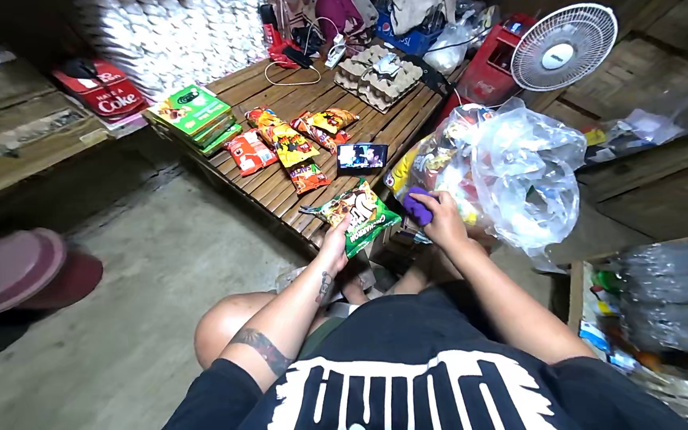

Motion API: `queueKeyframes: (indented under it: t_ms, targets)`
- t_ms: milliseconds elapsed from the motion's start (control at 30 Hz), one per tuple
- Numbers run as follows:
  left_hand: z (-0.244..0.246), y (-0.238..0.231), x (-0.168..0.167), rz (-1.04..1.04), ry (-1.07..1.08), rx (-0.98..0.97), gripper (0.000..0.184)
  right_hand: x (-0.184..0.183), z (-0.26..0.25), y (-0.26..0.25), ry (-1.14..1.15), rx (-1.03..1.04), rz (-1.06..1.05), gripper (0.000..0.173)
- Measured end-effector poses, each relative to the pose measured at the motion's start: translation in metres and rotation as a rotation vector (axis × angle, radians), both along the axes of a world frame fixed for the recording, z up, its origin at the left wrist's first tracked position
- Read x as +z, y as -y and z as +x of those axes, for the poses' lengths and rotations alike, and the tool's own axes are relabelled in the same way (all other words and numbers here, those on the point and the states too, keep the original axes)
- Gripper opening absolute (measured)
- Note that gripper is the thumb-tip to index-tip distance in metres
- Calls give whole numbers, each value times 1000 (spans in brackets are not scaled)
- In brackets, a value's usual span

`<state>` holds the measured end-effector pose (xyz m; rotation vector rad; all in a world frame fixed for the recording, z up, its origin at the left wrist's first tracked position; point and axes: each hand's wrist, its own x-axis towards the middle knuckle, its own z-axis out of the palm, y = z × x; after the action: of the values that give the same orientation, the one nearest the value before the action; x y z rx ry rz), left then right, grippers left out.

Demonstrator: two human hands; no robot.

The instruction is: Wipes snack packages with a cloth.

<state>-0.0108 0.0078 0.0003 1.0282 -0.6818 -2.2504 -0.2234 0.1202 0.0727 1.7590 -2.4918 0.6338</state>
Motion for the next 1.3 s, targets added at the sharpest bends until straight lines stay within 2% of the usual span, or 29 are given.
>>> queueKeyframes:
  t_ms: [67, 167, 267, 333, 433, 533, 600, 667, 733, 800, 900, 967, 1067, 1300]
  targets:
    - [0, -4, -1, -69, 33, -60, 43, 4, 15, 4, 28, 84, -47, 62]
    - [0, -10, 0, -144, 41, -110, 41, -7, 61, 2, 84, 337, 54, 69]
    - [3, -13, -6, -132, 11, -85, 41, -21, 100, -6, -37, 559, 156, 71]
    - [6, -12, -4, -109, -8, -100, 41, -19, 97, -3, -31, 517, 143, 71]
    - [9, -10, 3, -135, -41, -168, 41, -11, 69, 11, 1, 306, 61, 65]
    - [9, -13, 8, -196, -37, -269, 40, -1, 39, 24, 279, 20, 117, 60]
    - [7, -15, 8, -228, -52, -272, 39, -3, 31, 24, 414, -39, 107, 61]
    - [5, -15, 6, -265, -43, -232, 39, -10, 46, 15, 360, 24, 31, 66]
    - [4, -16, 2, -311, -9, -158, 38, -28, 72, 0, 204, 187, -23, 68]
    - [5, -18, 0, -352, 29, -115, 33, -44, 93, -12, 73, 363, 16, 65]
    - [4, -17, -4, -297, 36, -143, 33, -46, 89, -4, 65, 368, 54, 59]
    - [4, -19, -4, -285, 29, -191, 33, -42, 76, 5, 181, 260, 37, 64]
    - [4, -21, -3, -336, 15, -261, 43, -39, 64, 10, 385, 128, 34, 72]
    - [5, -25, -3, -394, -57, -348, 57, -45, 50, 9, 910, -181, -119, 79]
